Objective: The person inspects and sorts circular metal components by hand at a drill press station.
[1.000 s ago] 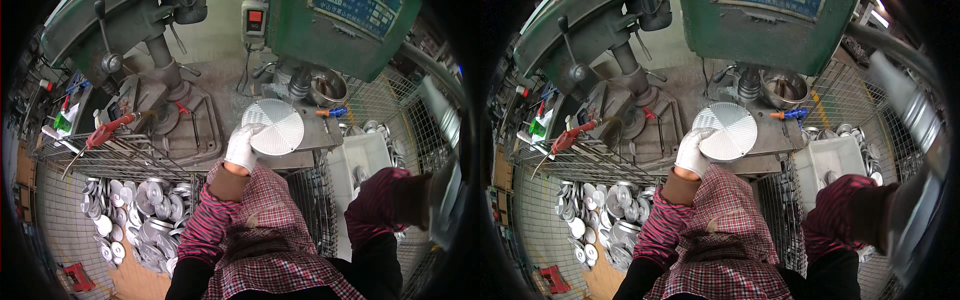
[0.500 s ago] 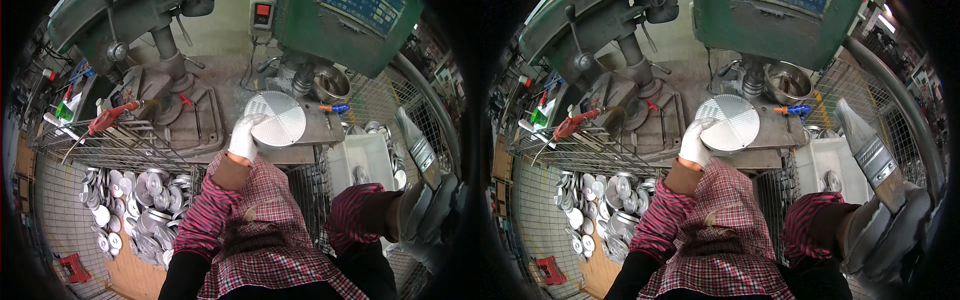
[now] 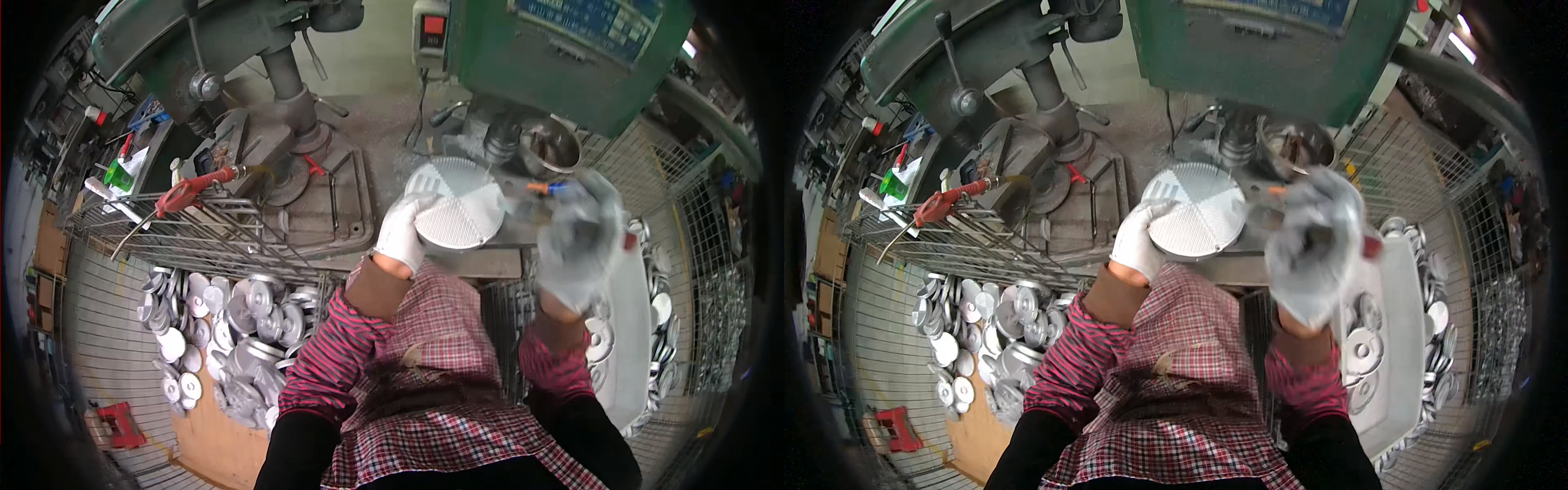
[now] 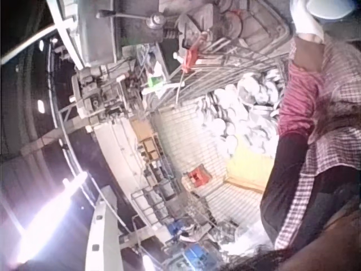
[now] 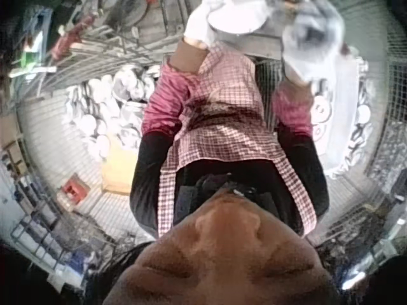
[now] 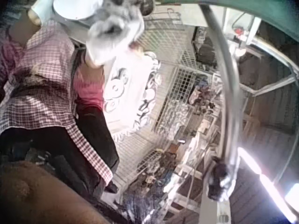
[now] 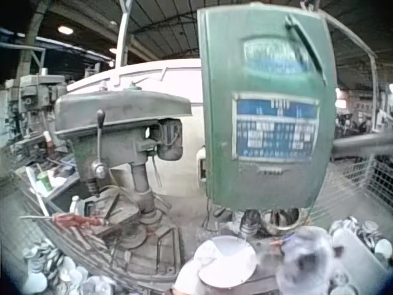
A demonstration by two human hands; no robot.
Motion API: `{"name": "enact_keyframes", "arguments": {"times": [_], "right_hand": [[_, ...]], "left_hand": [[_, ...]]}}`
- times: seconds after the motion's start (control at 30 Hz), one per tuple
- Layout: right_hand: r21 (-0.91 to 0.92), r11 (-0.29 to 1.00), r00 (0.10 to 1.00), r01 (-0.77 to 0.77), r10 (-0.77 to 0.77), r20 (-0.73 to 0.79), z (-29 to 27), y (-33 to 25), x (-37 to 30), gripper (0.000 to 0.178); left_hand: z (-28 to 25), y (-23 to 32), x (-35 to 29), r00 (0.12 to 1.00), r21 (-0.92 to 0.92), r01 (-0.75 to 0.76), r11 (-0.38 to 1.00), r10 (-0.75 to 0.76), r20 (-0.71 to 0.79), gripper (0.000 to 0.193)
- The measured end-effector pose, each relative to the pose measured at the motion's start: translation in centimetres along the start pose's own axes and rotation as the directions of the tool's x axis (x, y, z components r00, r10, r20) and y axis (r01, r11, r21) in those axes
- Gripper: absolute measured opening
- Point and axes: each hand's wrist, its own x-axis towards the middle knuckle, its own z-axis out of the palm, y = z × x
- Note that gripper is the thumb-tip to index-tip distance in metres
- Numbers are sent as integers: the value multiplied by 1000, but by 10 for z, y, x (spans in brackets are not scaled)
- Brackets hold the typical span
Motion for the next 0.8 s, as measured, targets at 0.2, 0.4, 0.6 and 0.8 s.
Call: {"name": "enact_keyframes", "arguments": {"times": [0.2,0.4,0.6,0.8], "right_hand": [[4,992,983,127,-127,133,5,64,3,22],[-20,974,971,-226,227,69,-144,-35,-47,33],[-509,682,850,-526,398,-345,-88,-10,-105,60],[-872,-487,996,37,-51,70,-323,-110,-57,37]], "left_hand": [[-18,-8,-3,1000,-95,25,995,-23,20,24],[-18,-21,-54,946,255,-314,914,278,168,26],[18,-46,-96,947,178,33,984,-88,308,54],[-147,-3,-119,886,953,143,267,395,-244,42]]}}
